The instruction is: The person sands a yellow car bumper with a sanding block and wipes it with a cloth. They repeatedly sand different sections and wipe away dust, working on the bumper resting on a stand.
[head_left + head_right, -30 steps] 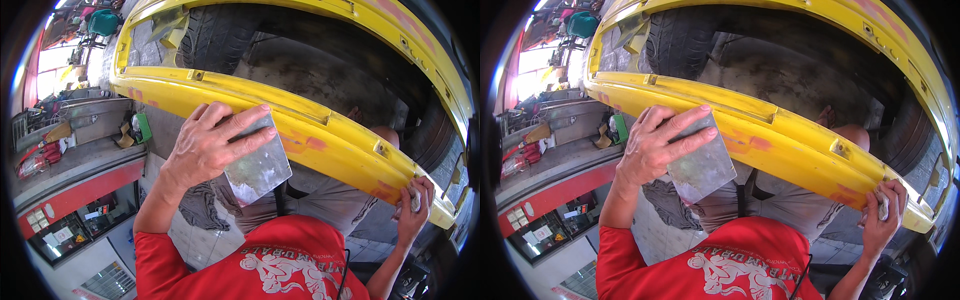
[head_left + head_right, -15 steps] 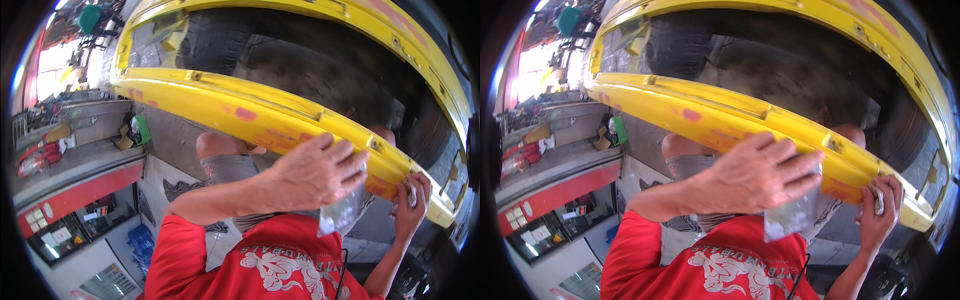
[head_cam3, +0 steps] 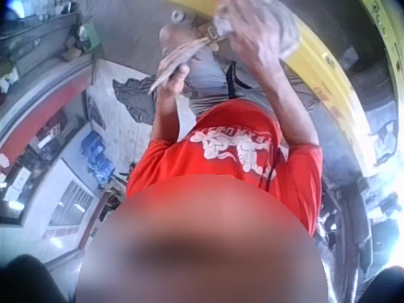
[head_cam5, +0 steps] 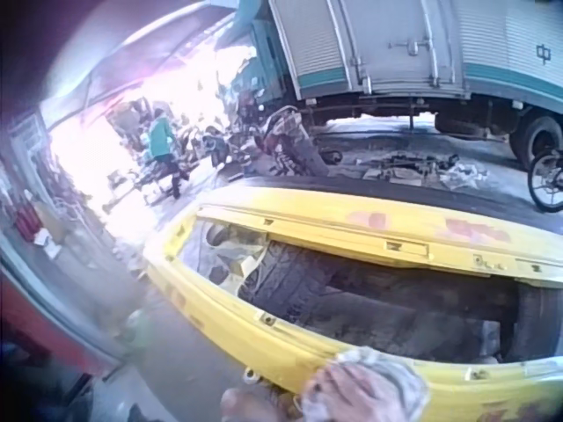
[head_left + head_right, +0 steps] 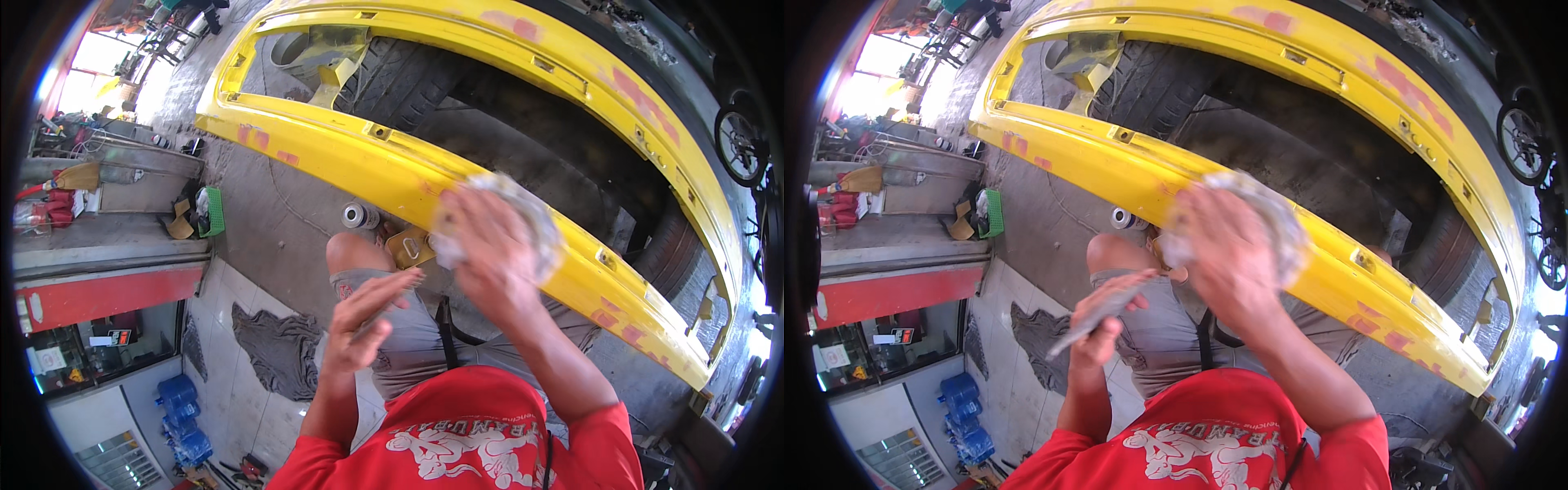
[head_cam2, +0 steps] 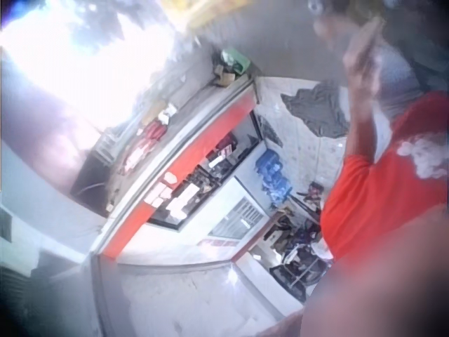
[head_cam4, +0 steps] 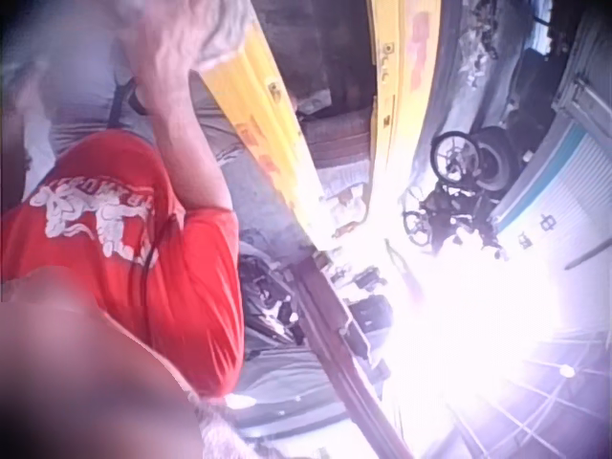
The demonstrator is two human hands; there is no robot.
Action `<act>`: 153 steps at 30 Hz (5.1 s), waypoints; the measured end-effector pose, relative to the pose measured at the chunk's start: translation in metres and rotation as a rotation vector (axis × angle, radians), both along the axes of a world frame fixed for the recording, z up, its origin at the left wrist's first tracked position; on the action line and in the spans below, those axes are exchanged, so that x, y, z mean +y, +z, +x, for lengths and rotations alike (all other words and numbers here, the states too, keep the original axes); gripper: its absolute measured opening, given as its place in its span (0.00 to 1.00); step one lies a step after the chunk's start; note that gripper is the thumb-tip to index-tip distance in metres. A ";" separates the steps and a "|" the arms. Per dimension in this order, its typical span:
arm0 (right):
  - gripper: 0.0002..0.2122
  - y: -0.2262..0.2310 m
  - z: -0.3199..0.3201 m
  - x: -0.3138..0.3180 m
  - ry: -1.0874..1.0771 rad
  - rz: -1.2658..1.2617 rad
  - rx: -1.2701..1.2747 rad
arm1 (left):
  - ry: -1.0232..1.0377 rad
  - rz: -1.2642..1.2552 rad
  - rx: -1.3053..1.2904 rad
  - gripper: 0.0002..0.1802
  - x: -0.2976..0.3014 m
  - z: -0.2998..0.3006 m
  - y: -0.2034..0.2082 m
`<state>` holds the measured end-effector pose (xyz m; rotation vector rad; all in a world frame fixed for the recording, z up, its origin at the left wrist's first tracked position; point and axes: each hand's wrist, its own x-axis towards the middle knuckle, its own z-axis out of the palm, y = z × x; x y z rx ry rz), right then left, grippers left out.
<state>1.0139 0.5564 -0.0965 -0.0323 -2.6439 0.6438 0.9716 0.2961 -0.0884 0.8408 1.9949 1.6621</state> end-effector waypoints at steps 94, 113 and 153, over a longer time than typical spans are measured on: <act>0.28 0.025 0.201 0.126 -0.303 -0.084 -0.356 | 0.479 -0.101 -0.021 0.11 0.157 -0.018 0.010; 0.35 -0.008 0.179 0.078 -0.403 0.320 -0.291 | 0.539 0.045 0.095 0.13 0.120 -0.032 -0.007; 0.17 0.009 -0.243 -0.137 0.089 0.154 -0.076 | 0.999 0.458 -0.038 0.22 -0.079 -0.070 0.000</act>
